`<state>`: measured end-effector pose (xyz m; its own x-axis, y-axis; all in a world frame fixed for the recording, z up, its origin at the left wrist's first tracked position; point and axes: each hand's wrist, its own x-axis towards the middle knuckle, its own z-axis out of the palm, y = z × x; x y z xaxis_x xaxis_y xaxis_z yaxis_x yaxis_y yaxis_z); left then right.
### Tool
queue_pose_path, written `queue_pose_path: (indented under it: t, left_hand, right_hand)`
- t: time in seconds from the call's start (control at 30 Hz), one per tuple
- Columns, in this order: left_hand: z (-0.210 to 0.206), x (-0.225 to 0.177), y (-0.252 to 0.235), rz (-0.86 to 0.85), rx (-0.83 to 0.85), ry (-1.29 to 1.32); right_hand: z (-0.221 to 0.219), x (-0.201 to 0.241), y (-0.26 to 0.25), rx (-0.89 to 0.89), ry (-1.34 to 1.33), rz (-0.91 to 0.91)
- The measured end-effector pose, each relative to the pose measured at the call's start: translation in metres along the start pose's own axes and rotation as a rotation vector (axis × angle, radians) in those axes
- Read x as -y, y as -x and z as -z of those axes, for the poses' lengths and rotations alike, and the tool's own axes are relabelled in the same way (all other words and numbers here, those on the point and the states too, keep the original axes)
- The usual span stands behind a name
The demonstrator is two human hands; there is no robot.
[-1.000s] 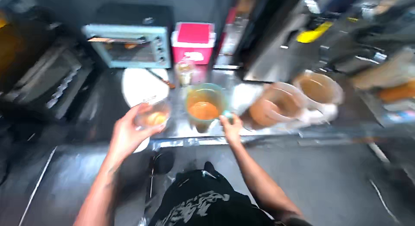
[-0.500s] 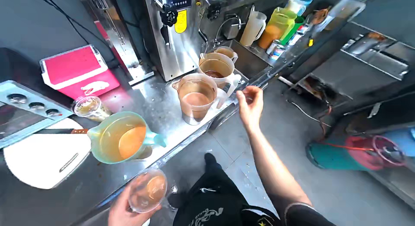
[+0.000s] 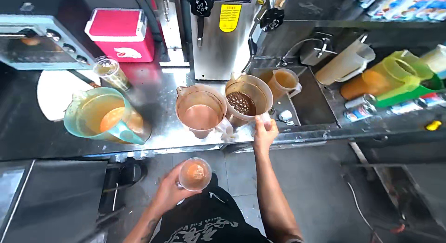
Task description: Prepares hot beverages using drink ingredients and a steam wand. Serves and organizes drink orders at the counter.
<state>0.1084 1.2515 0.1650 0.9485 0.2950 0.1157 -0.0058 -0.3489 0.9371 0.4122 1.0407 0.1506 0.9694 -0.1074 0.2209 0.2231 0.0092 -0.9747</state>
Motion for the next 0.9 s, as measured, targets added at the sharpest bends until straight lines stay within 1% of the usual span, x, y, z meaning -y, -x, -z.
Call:
queue_pose_path:
  t: [0.07,0.1,0.17,0.27,0.43,0.53,0.63,0.77,0.9]
  left_hand:
    - [-0.020,-0.004,-0.003,0.034,-0.007,0.004]
    - [-0.028,-0.004,-0.003,0.062,-0.002,0.004]
    - [-0.045,0.003,-0.006,0.061,0.008,0.009]
    - [-0.069,0.018,-0.013,0.119,0.032,0.009]
    - [-0.099,0.032,-0.032,0.250,0.081,-0.013]
    - [-0.113,0.032,-0.045,0.219,0.116,-0.005]
    - [-0.120,0.028,-0.059,0.184,0.178,-0.032]
    - [-0.127,0.027,-0.069,0.085,0.235,-0.123]
    - [-0.133,0.023,-0.074,0.000,0.313,-0.177]
  right_hand:
    - [0.015,0.000,-0.003,-0.009,-0.010,-0.007]
    - [0.026,0.001,-0.001,0.001,-0.017,-0.013]
    - [0.051,0.006,-0.001,0.046,-0.040,-0.009]
    - [0.093,0.019,-0.004,0.161,-0.071,0.028]
    - [0.152,0.050,-0.006,0.373,0.011,0.077]
    - [0.181,0.067,-0.001,0.476,0.095,0.055]
    - [0.200,0.085,0.004,0.559,0.199,0.017]
    - [0.213,0.112,0.007,0.675,0.364,0.016]
    - [0.217,0.138,0.004,0.723,0.550,0.007]
